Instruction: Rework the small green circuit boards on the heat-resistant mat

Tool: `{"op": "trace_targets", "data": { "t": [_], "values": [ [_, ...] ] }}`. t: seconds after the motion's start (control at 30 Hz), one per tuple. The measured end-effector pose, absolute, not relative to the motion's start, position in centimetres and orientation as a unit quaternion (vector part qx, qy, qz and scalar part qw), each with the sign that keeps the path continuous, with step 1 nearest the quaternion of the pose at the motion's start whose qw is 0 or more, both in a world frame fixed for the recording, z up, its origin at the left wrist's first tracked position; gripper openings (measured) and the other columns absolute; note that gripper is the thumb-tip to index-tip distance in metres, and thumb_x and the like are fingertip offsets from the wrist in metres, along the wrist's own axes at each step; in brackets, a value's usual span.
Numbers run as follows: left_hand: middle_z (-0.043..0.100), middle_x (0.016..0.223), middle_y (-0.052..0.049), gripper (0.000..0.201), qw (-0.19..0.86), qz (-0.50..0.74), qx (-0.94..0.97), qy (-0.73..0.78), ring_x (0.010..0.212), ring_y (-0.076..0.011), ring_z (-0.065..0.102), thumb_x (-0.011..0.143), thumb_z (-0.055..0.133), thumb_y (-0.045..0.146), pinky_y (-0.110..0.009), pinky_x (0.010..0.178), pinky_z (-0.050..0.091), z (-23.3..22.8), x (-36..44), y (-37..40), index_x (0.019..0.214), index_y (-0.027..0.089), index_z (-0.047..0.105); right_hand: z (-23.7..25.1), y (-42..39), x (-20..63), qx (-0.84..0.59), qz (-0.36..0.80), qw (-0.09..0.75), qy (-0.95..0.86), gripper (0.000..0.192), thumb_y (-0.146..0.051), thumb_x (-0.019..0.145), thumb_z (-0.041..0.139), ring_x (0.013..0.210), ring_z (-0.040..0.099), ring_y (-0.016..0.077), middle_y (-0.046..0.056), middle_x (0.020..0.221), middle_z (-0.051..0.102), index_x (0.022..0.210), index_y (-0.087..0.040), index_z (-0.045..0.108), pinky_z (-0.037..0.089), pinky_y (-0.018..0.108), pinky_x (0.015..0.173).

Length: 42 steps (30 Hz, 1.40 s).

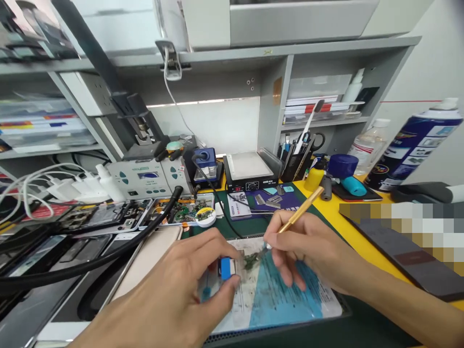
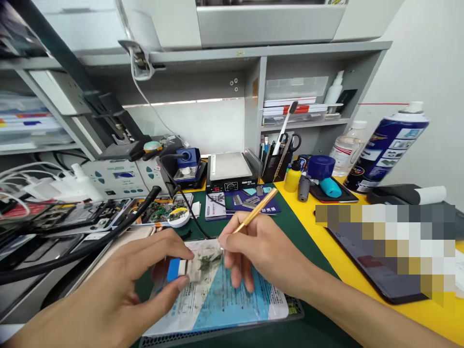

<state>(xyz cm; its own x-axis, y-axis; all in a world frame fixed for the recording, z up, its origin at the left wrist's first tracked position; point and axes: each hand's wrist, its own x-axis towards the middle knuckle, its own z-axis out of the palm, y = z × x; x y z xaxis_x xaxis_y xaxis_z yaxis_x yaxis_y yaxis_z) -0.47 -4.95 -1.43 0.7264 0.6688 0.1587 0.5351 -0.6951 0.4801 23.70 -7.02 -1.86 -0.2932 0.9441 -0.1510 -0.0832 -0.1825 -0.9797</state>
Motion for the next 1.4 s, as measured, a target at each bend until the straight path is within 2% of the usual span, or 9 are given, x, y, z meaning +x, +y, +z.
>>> {"op": "trace_targets", "data": {
  "t": [0.1, 0.3, 0.57, 0.7, 0.8, 0.87, 1.1, 1.23, 1.4],
  "values": [
    [0.059, 0.099, 0.003, 0.021, 0.237, 0.158, 0.904, 0.317, 0.075, -0.0097, 0.058, 0.099, 0.049, 0.028, -0.021, 0.064, 0.047, -1.8, -0.9, -5.0, 0.119, 0.032, 0.053, -1.9, -7.3, 23.6, -0.447, 0.636, 0.399, -0.486, 0.014, -0.022, 0.083, 0.070, 0.041, 0.057, 0.0097, -0.004, 0.056, 0.063, 0.076, -0.018, 0.058, 0.043, 0.015, 0.035],
    [0.060, 0.092, 0.003, 0.022, 0.257, 0.204, 0.886, 0.328, 0.072, -0.0099, 0.057, 0.099, 0.052, 0.030, -0.022, 0.064, 0.047, -2.5, -1.3, -4.3, 0.121, 0.031, 0.052, -2.0, -8.0, 23.2, -0.477, 0.614, 0.395, -0.489, 0.012, -0.023, 0.091, 0.065, 0.041, 0.055, 0.0080, -0.005, 0.058, 0.060, 0.081, -0.019, 0.059, 0.041, 0.016, 0.038],
    [0.064, 0.110, 0.002, 0.032, 0.306, 0.257, 0.868, 0.294, 0.095, -0.0126, 0.061, 0.102, 0.051, 0.029, -0.022, 0.078, 0.049, -3.0, -0.9, -3.7, 0.133, 0.036, 0.054, -2.3, -8.6, 22.8, -0.490, 0.586, 0.402, -0.504, 0.020, -0.037, 0.091, 0.074, 0.046, 0.056, 0.0082, -0.002, 0.067, 0.065, 0.086, -0.020, 0.066, 0.044, 0.017, 0.043],
    [0.065, 0.093, 0.004, 0.030, 0.362, 0.249, 0.846, 0.301, 0.075, -0.0100, 0.060, 0.101, 0.052, 0.032, -0.021, 0.065, 0.048, -2.9, -0.6, -3.5, 0.131, 0.032, 0.058, -2.4, -8.7, 22.5, -0.501, 0.571, 0.410, -0.505, 0.019, -0.038, 0.089, 0.077, 0.045, 0.056, 0.0084, -0.001, 0.067, 0.066, 0.088, -0.021, 0.068, 0.044, 0.017, 0.042],
    [0.059, 0.069, 0.006, 0.025, 0.411, 0.251, 0.819, 0.310, 0.059, -0.0090, 0.054, 0.100, 0.054, 0.034, -0.019, 0.050, 0.040, -2.8, -0.3, -3.2, 0.122, 0.027, 0.062, -2.3, -8.6, 22.4, -0.507, 0.566, 0.407, -0.507, 0.019, -0.038, 0.089, 0.077, 0.044, 0.056, 0.0085, -0.001, 0.067, 0.067, 0.086, -0.022, 0.068, 0.043, 0.017, 0.041],
    [0.056, 0.064, 0.007, 0.020, 0.436, 0.248, 0.807, 0.311, 0.056, -0.0086, 0.052, 0.100, 0.055, 0.033, -0.018, 0.047, 0.038, -2.8, -0.2, -3.1, 0.115, 0.024, 0.064, -2.2, -8.5, 22.3, -0.514, 0.564, 0.399, -0.508, 0.021, -0.039, 0.089, 0.076, 0.044, 0.056, 0.0085, -0.002, 0.064, 0.066, 0.083, -0.021, 0.067, 0.044, 0.017, 0.042],
    [0.064, 0.088, 0.003, 0.020, 0.425, 0.265, 0.815, 0.291, 0.069, -0.0092, 0.057, 0.100, 0.054, 0.030, -0.018, 0.054, 0.042, -2.7, -0.2, -2.9, 0.114, 0.023, 0.067, -2.1, -8.4, 22.3, -0.517, 0.567, 0.393, -0.507, 0.024, -0.038, 0.089, 0.077, 0.044, 0.056, 0.0080, -0.002, 0.063, 0.065, 0.078, -0.020, 0.066, 0.044, 0.017, 0.042],
    [0.061, 0.084, 0.003, 0.019, 0.414, 0.263, 0.829, 0.269, 0.065, -0.0077, 0.052, 0.100, 0.053, 0.030, -0.018, 0.054, 0.041, -2.8, -0.4, -2.8, 0.108, 0.022, 0.068, -2.3, -8.5, 22.3, -0.506, 0.570, 0.394, -0.514, 0.022, -0.038, 0.089, 0.077, 0.044, 0.055, 0.0073, -0.002, 0.064, 0.064, 0.081, -0.019, 0.067, 0.043, 0.016, 0.042],
    [0.061, 0.089, 0.003, 0.022, 0.409, 0.258, 0.835, 0.261, 0.069, -0.0075, 0.053, 0.101, 0.051, 0.031, -0.019, 0.058, 0.042, -2.9, -0.5, -2.9, 0.114, 0.022, 0.066, -2.5, -8.6, 22.3, -0.506, 0.560, 0.383, -0.533, 0.020, -0.038, 0.091, 0.075, 0.046, 0.054, 0.0061, -0.003, 0.066, 0.061, 0.086, -0.020, 0.068, 0.043, 0.015, 0.044]
  ]
}}
